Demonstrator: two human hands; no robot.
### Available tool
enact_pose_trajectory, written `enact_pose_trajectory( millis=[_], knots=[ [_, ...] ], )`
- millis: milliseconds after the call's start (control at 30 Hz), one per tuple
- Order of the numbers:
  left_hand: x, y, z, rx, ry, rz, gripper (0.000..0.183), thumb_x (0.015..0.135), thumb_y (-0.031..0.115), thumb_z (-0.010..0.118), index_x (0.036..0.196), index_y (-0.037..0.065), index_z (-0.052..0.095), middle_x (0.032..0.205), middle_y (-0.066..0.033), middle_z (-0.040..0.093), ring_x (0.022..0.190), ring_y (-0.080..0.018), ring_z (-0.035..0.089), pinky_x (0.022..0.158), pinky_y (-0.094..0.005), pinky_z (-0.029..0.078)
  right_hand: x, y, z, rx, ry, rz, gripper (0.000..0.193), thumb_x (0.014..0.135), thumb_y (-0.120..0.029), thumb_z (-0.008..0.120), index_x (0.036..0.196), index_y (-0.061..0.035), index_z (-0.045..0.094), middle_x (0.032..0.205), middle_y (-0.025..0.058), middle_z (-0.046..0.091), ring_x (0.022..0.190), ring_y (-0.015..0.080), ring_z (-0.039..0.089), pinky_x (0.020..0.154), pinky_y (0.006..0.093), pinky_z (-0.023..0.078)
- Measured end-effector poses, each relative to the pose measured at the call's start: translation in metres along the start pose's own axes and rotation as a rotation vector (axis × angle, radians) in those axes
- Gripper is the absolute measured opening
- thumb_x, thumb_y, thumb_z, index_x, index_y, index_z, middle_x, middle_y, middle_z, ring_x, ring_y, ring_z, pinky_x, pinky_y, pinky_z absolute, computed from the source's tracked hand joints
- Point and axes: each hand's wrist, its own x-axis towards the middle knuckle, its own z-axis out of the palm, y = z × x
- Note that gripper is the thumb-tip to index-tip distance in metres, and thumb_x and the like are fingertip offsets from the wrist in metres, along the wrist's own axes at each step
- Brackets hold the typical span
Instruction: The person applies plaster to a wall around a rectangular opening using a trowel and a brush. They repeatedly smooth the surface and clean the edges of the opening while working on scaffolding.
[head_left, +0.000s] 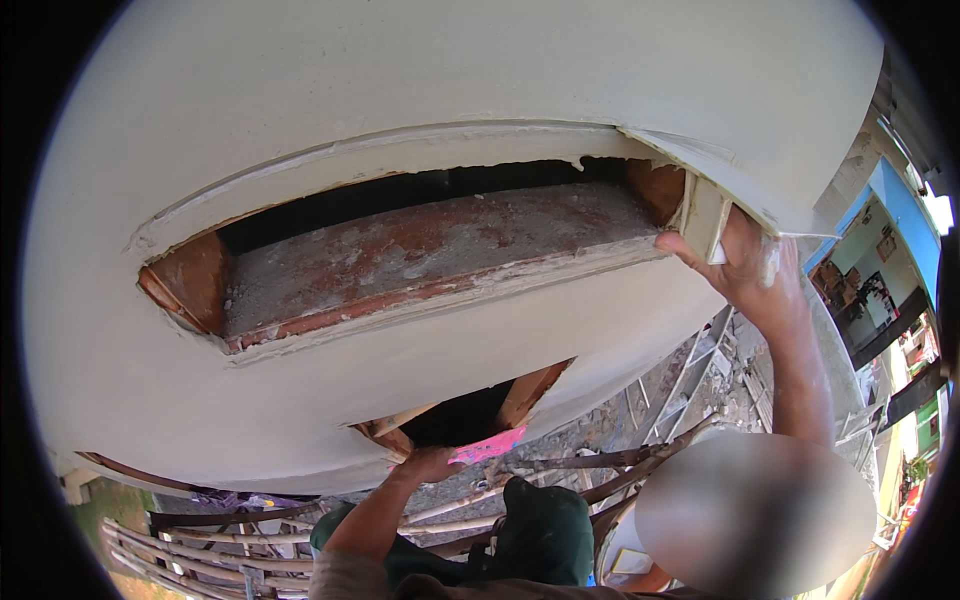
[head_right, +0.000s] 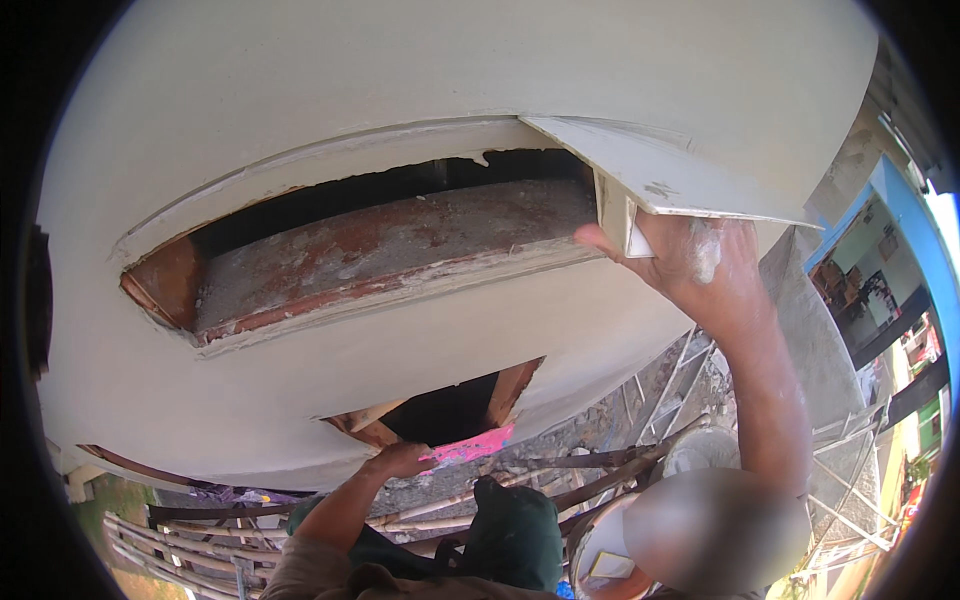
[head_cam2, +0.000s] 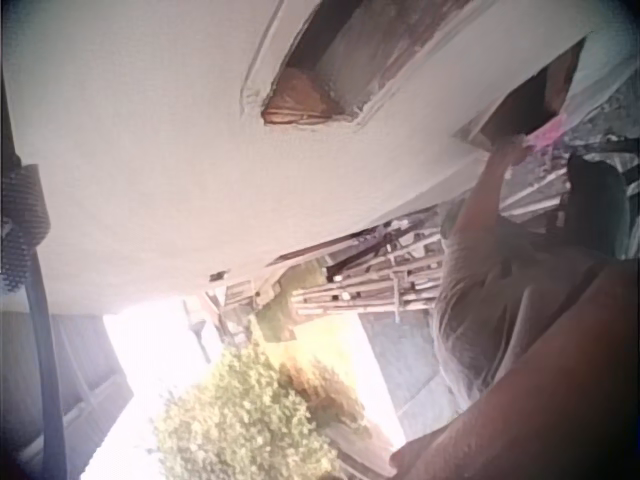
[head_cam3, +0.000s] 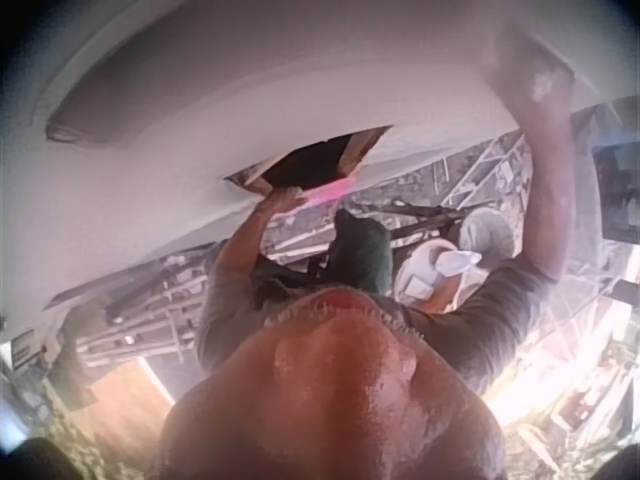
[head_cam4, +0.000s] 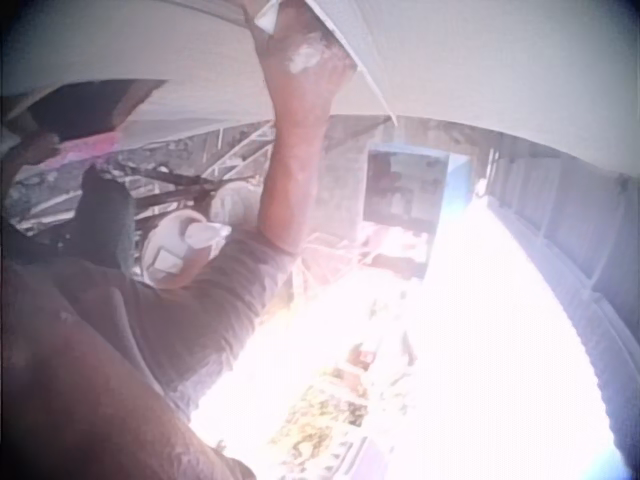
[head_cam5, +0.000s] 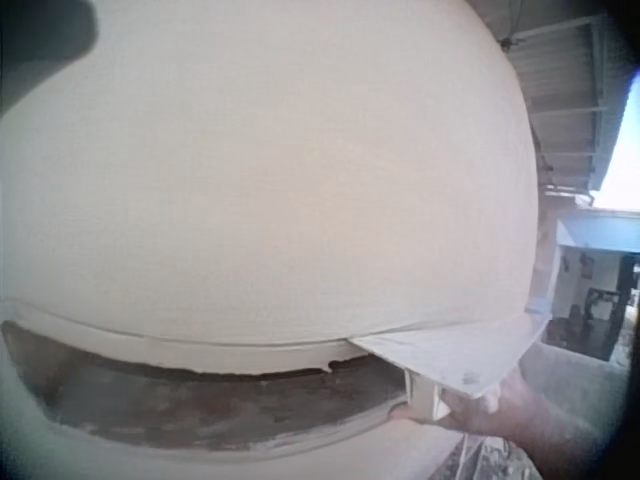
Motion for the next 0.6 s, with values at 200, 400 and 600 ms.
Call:
enact_pose_trajectory(
  millis=[200,400,600],
  knots=[
    [0.002,0.002,0.004,-0.066,-0.028,-0.004,0.055,0.09,0.049,0.054,0.118,0.002,0.059,0.115,-0.0217,0.063,0.111,-0.0374,0.058,0.094,-0.0457,0.046,-0.02,0.034,0.005,-0.056,-0.063,0.059,0.052,0.076,-0.048,0.076,0.101,-0.0045,0.065,0.087,0.012,0.065,0.075,0.0314,0.064,0.067,0.0421,0.052],
    [0.003,0.001,0.004,-0.042,-0.052,-0.048,0.053,0.091,0.049,0.053,0.114,0.002,0.061,0.114,-0.0225,0.063,0.11,-0.0379,0.059,0.092,-0.0455,0.047,-0.039,0.064,0.009,-0.072,-0.071,0.074,0.059,0.076,-0.054,0.073,0.098,0.0004,0.065,0.084,0.0142,0.064,0.078,0.0335,0.063,0.07,0.0432,0.053],
    [0.008,-0.006,0.011,-0.015,-0.08,-0.046,0.053,0.091,0.049,0.053,0.116,0.003,0.061,0.114,-0.022,0.063,0.109,-0.0371,0.059,0.09,-0.045,0.048,-0.06,0.089,0.009,-0.111,-0.294,0.187,0.055,0.078,-0.042,0.075,0.114,-0.0021,0.06,0.1,0.0159,0.066,0.094,0.0371,0.062,0.082,0.0432,0.049]
  ],
)
